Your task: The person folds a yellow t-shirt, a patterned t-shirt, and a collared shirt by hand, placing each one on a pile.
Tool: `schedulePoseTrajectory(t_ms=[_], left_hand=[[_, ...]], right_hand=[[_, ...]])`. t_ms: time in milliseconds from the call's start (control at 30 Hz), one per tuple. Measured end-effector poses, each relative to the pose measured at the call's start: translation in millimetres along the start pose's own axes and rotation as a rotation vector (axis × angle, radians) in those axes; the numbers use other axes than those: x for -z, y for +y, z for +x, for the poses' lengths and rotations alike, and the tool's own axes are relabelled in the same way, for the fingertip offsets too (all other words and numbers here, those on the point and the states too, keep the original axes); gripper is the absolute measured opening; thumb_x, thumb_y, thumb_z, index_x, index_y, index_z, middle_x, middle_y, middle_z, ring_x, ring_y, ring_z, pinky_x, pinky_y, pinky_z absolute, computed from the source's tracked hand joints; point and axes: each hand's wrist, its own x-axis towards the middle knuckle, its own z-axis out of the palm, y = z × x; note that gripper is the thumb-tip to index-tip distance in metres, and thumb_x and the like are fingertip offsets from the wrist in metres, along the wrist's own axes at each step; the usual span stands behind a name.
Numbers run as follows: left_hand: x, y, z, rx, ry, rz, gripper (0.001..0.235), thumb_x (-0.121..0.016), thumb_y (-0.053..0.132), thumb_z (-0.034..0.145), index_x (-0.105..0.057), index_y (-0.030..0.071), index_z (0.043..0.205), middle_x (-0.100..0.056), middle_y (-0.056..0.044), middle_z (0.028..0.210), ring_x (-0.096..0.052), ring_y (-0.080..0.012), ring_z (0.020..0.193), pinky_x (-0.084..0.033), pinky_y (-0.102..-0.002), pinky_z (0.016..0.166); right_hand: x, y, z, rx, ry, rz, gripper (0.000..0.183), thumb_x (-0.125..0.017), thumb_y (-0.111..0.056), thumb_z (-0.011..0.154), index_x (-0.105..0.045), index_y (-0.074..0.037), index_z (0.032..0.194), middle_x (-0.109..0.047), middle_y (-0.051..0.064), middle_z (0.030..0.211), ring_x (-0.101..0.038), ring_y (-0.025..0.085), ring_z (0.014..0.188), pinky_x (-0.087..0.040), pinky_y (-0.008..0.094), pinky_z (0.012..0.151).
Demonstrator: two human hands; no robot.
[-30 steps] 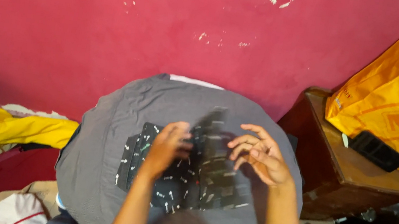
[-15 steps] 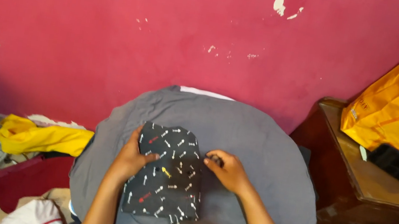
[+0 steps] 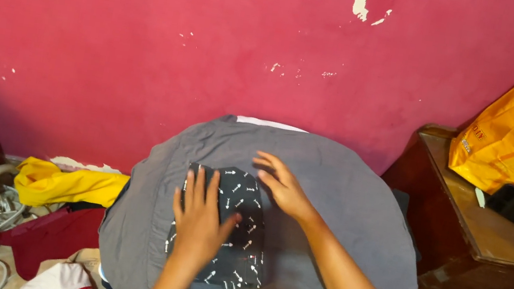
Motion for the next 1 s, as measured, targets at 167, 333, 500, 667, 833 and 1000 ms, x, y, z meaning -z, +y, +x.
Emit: schedulePoseTrajectory(t_ms=[167,333,500,667,833,1000], left_hand=[[-36,-10,-43,0.002,0.051,0.172,0.1,-0.047,0.08,0.092,-0.025,0.013,0.162,-0.018,-0.018,0.17,-0.009,-0.0375,0.158,-0.01,-0.058,0.121],[-28,-10,-48,-0.031,0.025,0.148,0.096,-0.045,0.08,0.094,-0.028,0.012,0.161,-0.021,-0.022,0.167,-0.014,-0.0403,0.155,-0.008,-0.057,0.123],[-30,-8,-43,0.035,-0.06,0.103,0.097,-0.042,0.081,0.094,-0.028,0.011,0.16,-0.018,-0.021,0.168,-0.008,-0.0381,0.157,-0.003,-0.057,0.123],[-24,8,-24,0.019,-0.077,0.143,0.099,-0.051,0.081,0.089,-0.035,0.01,0.156,-0.025,-0.027,0.164,-0.014,-0.0446,0.154,-0.011,-0.061,0.12],[-53,21,-21,-0.015,-0.21,0.149,0.092,-0.031,0.082,0.094,-0.03,0.017,0.159,-0.018,-0.023,0.167,-0.005,-0.0418,0.156,-0.005,-0.061,0.121],[-8,70,-7,0.147,-0.314,0.239,0.092,-0.065,0.071,0.086,-0.048,0.008,0.151,-0.036,-0.029,0.16,-0.023,-0.0444,0.154,-0.012,-0.061,0.123]], right_hand=[[-19,33,31,-0.225,-0.166,0.197,0.05,-0.059,-0.039,0.095,-0.062,-0.012,0.138,-0.07,0.006,0.134,-0.061,0.014,0.126,-0.041,0.027,0.112],[-7,49,29,-0.195,-0.148,0.041,0.026,-0.081,-0.03,0.083,-0.081,-0.007,0.093,-0.073,0.001,0.093,-0.064,0.011,0.093,-0.043,0.023,0.089],[-1,77,33,0.029,-0.037,-0.412,0.03,-0.086,-0.042,0.079,-0.071,-0.017,0.074,-0.065,-0.004,0.08,-0.055,0.013,0.102,-0.044,0.026,0.092],[0,93,36,0.118,0.069,-0.379,0.031,-0.088,-0.04,0.079,-0.066,-0.019,0.071,-0.062,-0.004,0.088,-0.059,0.014,0.093,-0.039,0.028,0.093],[3,82,30,0.007,0.224,-0.321,0.025,-0.076,-0.036,0.09,-0.071,-0.013,0.08,-0.064,-0.002,0.087,-0.061,0.013,0.087,-0.044,0.027,0.084],[17,135,42,-0.076,0.528,-0.249,0.019,-0.081,-0.035,0.09,-0.077,-0.017,0.087,-0.074,0.003,0.083,-0.069,0.019,0.078,-0.054,0.03,0.071]])
